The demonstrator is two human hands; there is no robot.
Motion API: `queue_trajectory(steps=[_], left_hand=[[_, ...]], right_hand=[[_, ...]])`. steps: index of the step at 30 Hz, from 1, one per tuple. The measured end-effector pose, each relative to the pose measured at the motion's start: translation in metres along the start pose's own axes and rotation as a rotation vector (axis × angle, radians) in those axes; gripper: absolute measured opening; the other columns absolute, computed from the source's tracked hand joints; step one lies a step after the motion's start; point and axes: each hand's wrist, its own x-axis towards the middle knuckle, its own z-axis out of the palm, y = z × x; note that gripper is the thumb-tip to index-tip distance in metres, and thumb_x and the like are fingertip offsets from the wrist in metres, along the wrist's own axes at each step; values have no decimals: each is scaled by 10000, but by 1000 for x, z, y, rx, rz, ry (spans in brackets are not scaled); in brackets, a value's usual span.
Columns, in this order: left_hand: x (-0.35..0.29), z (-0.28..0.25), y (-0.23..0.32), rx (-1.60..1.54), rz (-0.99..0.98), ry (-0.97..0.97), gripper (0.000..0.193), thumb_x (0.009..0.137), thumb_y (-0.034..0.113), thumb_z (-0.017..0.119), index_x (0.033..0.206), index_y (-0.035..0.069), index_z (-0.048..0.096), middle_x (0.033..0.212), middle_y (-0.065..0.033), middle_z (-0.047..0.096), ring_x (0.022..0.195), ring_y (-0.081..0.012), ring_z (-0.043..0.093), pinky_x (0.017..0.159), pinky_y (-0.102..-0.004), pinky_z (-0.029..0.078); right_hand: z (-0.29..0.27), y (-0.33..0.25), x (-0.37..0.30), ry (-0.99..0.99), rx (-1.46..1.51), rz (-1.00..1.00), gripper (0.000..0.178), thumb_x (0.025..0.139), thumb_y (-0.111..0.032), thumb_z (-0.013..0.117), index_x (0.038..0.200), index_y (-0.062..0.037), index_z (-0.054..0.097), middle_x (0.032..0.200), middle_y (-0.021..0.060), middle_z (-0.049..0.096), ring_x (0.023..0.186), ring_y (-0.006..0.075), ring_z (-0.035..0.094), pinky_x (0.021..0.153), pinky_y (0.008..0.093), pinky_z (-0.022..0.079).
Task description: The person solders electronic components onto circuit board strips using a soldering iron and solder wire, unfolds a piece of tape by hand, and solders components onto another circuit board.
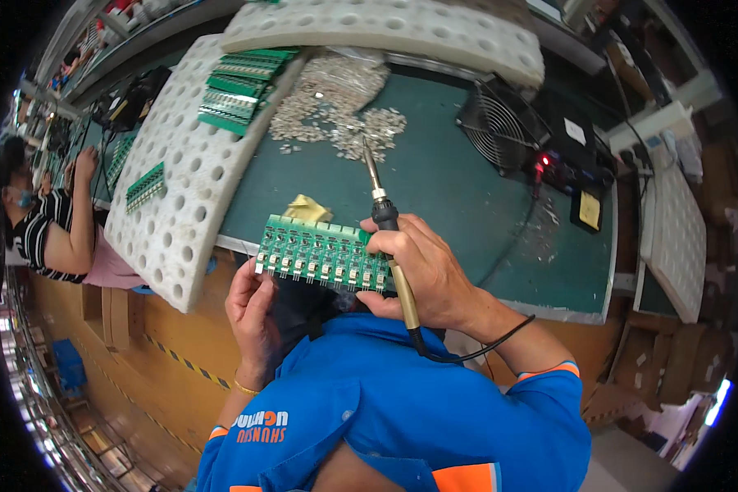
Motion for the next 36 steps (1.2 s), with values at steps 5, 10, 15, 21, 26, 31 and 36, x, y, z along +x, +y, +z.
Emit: queue_trajectory(steps=[5, 10, 15, 21, 26, 31, 36], left_hand=[[0, 10, -16, 160, 203, -96, 195, 845, 25, 631, 1014, 8, 535, 837, 40, 498, 697, -15, 432, 628, -155, 375], [4, 23, -14, 201, 213, -170, 313, 806, -15, 652, 1093, -3, 528, 911, -1, 516, 767, -52, 482, 713, -179, 413], [11, 16, -10, 357, 313, -296, 274, 781, 12, 693, 1040, -13, 606, 944, -10, 517, 766, -62, 458, 689, -187, 393], [21, 0, -18, 347, 376, -313, 211, 756, 23, 730, 940, 1, 628, 930, -21, 518, 644, -32, 367, 554, -170, 312], [18, -3, -28, 108, 261, -312, 203, 817, 47, 700, 990, 14, 598, 933, -13, 532, 677, -30, 420, 609, -162, 367], [13, -3, -28, -63, -5, -216, 174, 869, 50, 647, 1016, 12, 561, 928, 5, 568, 786, -38, 501, 719, -173, 420], [14, -2, -33, -116, -117, -180, 163, 876, 64, 642, 1007, 13, 560, 910, 6, 576, 815, -40, 510, 738, -183, 422]], right_hand=[[-18, 2, -35, -13, 106, 104, 587, 604, -120, 808, 1051, -50, 434, 1085, 208, 575, 937, 334, 598, 804, 399, 488], [-28, -1, -53, 5, 203, 176, 571, 622, -143, 798, 1045, -43, 428, 1082, 201, 579, 941, 325, 610, 812, 386, 491], [-35, -3, -50, -37, 230, 252, 559, 637, -149, 781, 1063, -33, 439, 1053, 175, 585, 944, 292, 621, 819, 367, 499], [-31, -8, -32, -75, 371, 381, 499, 677, -149, 744, 1083, -14, 487, 979, 124, 592, 804, 206, 657, 704, 316, 531], [-20, -4, -29, -10, 391, 396, 537, 723, -286, 763, 1076, -14, 464, 1030, 141, 607, 718, 183, 659, 633, 286, 541], [-14, -10, -22, 62, 258, 338, 531, 725, -264, 763, 1072, -45, 426, 1075, 148, 607, 763, 173, 652, 643, 278, 531], [-2, -6, -29, 141, 151, 446, 451, 723, -66, 709, 1068, -49, 419, 1078, 137, 607, 780, 169, 643, 664, 285, 526]])
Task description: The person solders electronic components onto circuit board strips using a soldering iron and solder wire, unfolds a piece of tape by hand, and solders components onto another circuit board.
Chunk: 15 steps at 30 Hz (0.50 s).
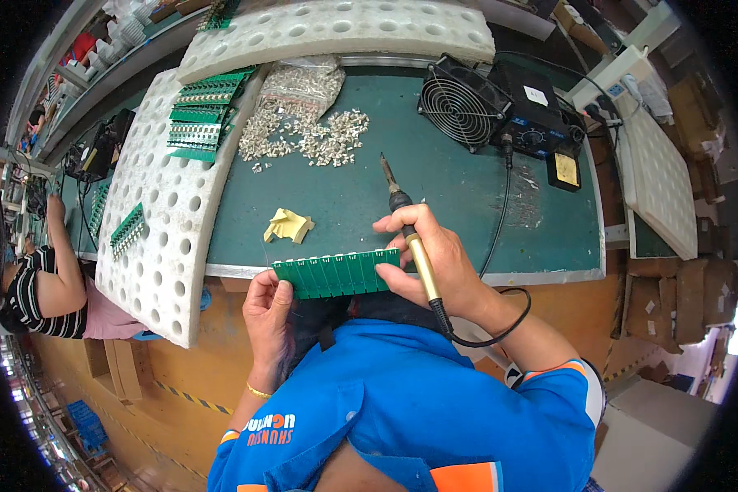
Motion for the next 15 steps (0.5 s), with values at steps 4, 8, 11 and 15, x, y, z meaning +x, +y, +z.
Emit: queue_trajectory(steps=[4, 8, 11, 15], left_hand=[[2, 3, -1, 12, -47, 11, 139, 882, 62, 634, 995, 16, 566, 901, 10, 575, 812, -42, 510, 742, -183, 421], [3, 8, 0, 67, -44, 31, 129, 884, 59, 630, 990, 15, 569, 896, 10, 581, 807, -40, 514, 739, -183, 426], [6, 14, -1, 80, -53, 30, 129, 884, 57, 629, 990, 15, 571, 892, 9, 588, 799, -36, 518, 734, -181, 429], [9, 22, 2, 92, -75, 6, 126, 877, 44, 634, 983, 15, 572, 883, 12, 591, 780, -30, 517, 720, -174, 426]], right_hand=[[5, 9, -4, 65, 63, 36, 424, 733, -41, 685, 1068, -50, 426, 1060, 129, 612, 771, 173, 640, 666, 286, 525], [3, 13, -4, 87, -48, -41, 381, 745, 1, 668, 1042, -51, 435, 1042, 132, 622, 765, 183, 637, 667, 288, 523], [0, 19, -5, 128, -90, -111, 365, 749, 26, 664, 1024, -48, 435, 1039, 137, 625, 751, 185, 633, 657, 289, 519], [-2, 23, -3, 181, -105, -100, 369, 746, 30, 672, 1016, -47, 432, 1037, 137, 628, 727, 186, 624, 648, 289, 514]])
